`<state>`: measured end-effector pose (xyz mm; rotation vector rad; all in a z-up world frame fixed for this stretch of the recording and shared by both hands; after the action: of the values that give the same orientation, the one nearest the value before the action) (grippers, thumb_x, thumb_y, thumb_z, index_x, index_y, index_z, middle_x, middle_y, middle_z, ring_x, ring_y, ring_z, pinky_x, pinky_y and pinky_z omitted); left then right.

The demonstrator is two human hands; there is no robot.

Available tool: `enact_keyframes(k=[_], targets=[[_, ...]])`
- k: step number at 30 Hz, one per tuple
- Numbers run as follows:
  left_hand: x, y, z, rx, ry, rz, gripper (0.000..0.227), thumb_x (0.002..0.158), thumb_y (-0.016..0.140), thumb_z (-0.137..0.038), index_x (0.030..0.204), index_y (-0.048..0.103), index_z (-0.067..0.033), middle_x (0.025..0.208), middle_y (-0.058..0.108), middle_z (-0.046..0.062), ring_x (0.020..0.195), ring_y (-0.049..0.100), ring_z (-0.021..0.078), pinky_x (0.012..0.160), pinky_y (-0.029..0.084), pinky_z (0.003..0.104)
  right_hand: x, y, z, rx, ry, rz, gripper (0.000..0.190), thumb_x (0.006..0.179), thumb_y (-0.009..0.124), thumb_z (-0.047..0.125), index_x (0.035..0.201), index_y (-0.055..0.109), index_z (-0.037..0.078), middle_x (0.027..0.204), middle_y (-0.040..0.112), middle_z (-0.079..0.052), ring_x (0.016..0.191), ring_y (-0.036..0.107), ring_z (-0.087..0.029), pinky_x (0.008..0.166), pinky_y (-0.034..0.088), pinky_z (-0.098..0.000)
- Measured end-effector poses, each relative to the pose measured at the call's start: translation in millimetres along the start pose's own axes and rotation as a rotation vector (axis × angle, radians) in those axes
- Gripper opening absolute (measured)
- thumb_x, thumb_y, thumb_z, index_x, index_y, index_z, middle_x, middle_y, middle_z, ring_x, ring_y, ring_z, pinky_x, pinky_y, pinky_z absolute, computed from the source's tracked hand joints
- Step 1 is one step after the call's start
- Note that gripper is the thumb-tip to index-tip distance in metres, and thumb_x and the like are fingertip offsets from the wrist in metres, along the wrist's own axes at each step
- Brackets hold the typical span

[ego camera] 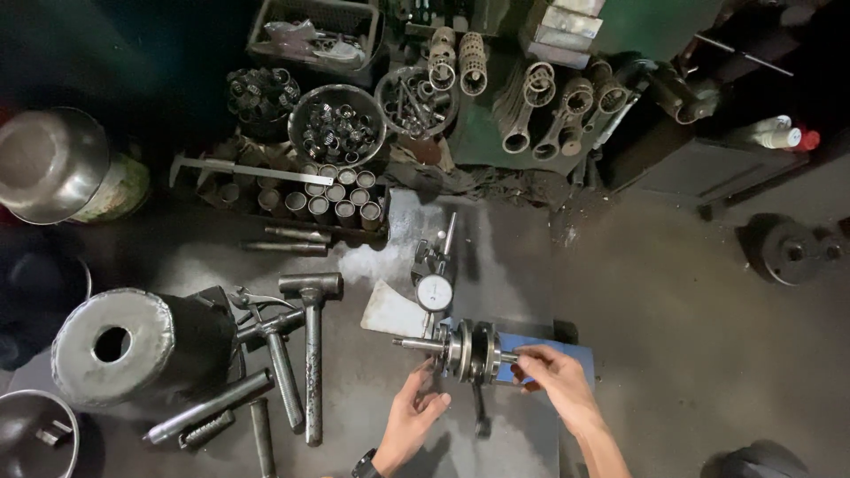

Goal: The person assembles a mechanical component by placing cylindrical metal parts onto a shaft. They use a dial indicator to measure the assembly, adjusting the setup and rotating the shaft to check alignment. The person repeatedly adds and removes parts, using a hammer to tap components into place.

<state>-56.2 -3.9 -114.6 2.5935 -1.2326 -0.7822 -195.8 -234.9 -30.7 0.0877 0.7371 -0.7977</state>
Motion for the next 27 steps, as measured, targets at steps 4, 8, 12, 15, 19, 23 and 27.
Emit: enact_keyframes(k=[4, 8, 12, 15, 19, 23, 27], targets=[[-0.2, -0.4, 3.8, -0.012, -0.031, -0.01, 0.066, 0.089, 0.074, -0.006, 0.148, 0.047, -0.0013, 0.124, 0.057, -0.001, 0.079, 0.048, 0.0049, 0.07, 0.046, 0.022, 5.3, -2.8, -11.9, 0.059, 0.053, -0.005, 0.038, 0.096, 0.058, 0.029, 0.112, 0.074, -0.001, 0.088, 0.077, -0.014, 0.079, 0.073, -0.021, 0.067, 0.059, -0.0361], [0.3, -1.2, 4.7, -0.004, -0.048, -0.01, 0.066, 0.09, 0.074, -0.005, 0.15, 0.046, -0.0013, 0.12, 0.058, 0.003, 0.079, 0.048, 0.0055, 0.069, 0.045, 0.022, 18.0, -8.7, -35.2, 0.085, 0.048, -0.008, 0.044, 0.098, 0.057, 0.035, 0.102, 0.075, -0.006, 0.084, 0.077, -0.014, 0.076, 0.072, -0.022, 0.064, 0.057, -0.0361], [-0.6, 1.4, -6.1, -0.034, -0.082, -0.002, 0.064, 0.09, 0.072, -0.005, 0.148, 0.046, -0.0012, 0.124, 0.061, 0.004, 0.09, 0.06, 0.007, 0.075, 0.051, 0.023, 17.0, -7.4, -33.3, -0.015, 0.077, -0.026, 0.048, 0.099, 0.062, 0.036, 0.091, 0.077, -0.008, 0.075, 0.074, -0.017, 0.069, 0.071, -0.026, 0.065, 0.059, -0.0374], [-1.4, 2.1, -9.6, -0.036, -0.084, -0.006, 0.063, 0.09, 0.071, -0.006, 0.147, 0.046, -0.0014, 0.128, 0.061, 0.004, 0.093, 0.063, 0.0077, 0.078, 0.053, 0.023, 12.0, -5.3, -21.0, -0.032, 0.033, -0.012, 0.033, 0.091, 0.07, 0.027, 0.093, 0.08, -0.004, 0.077, 0.077, -0.014, 0.071, 0.071, -0.023, 0.069, 0.059, -0.0363], [1.7, -1.1, -2.3, -0.01, -0.118, -0.018, 0.062, 0.091, 0.071, -0.007, 0.147, 0.047, -0.0022, 0.127, 0.063, 0.003, 0.087, 0.059, 0.0066, 0.074, 0.051, 0.023, 5.1, -7.0, -10.3, -0.071, -0.037, -0.009, 0.028, 0.085, 0.075, 0.015, 0.108, 0.081, 0.0, 0.087, 0.08, -0.012, 0.078, 0.069, -0.021, 0.076, 0.057, -0.0322], [0.5, -2.1, 3.2, -0.019, -0.112, -0.016, 0.061, 0.091, 0.071, -0.006, 0.148, 0.048, -0.0023, 0.125, 0.063, 0.002, 0.083, 0.055, 0.0051, 0.072, 0.048, 0.021, 0.5, -4.4, -4.7, 0.016, -0.072, 0.028, 0.035, 0.082, 0.075, 0.01, 0.117, 0.075, 0.002, 0.095, 0.079, -0.011, 0.088, 0.074, -0.019, 0.078, 0.06, -0.0335], [-0.9, -1.7, -0.4, -0.025, -0.093, -0.013, 0.06, 0.091, 0.071, -0.006, 0.147, 0.048, -0.0024, 0.123, 0.063, 0.0, 0.081, 0.055, 0.0027, 0.07, 0.047, 0.02, -3.1, 1.8, 4.5, 0.021, 0.042, -0.002, 0.036, 0.088, 0.067, 0.02, 0.12, 0.071, 0.006, 0.1, 0.078, -0.007, 0.091, 0.075, -0.02, 0.075, 0.06, -0.0357]])
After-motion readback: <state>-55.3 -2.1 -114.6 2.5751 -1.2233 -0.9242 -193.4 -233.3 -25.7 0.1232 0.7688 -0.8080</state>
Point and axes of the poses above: each hand's wrist, its own x-axis towards the middle knuckle, its own y-axis out of the palm, z = x × y, the point moved 1 cm from there along x, towards the middle knuckle
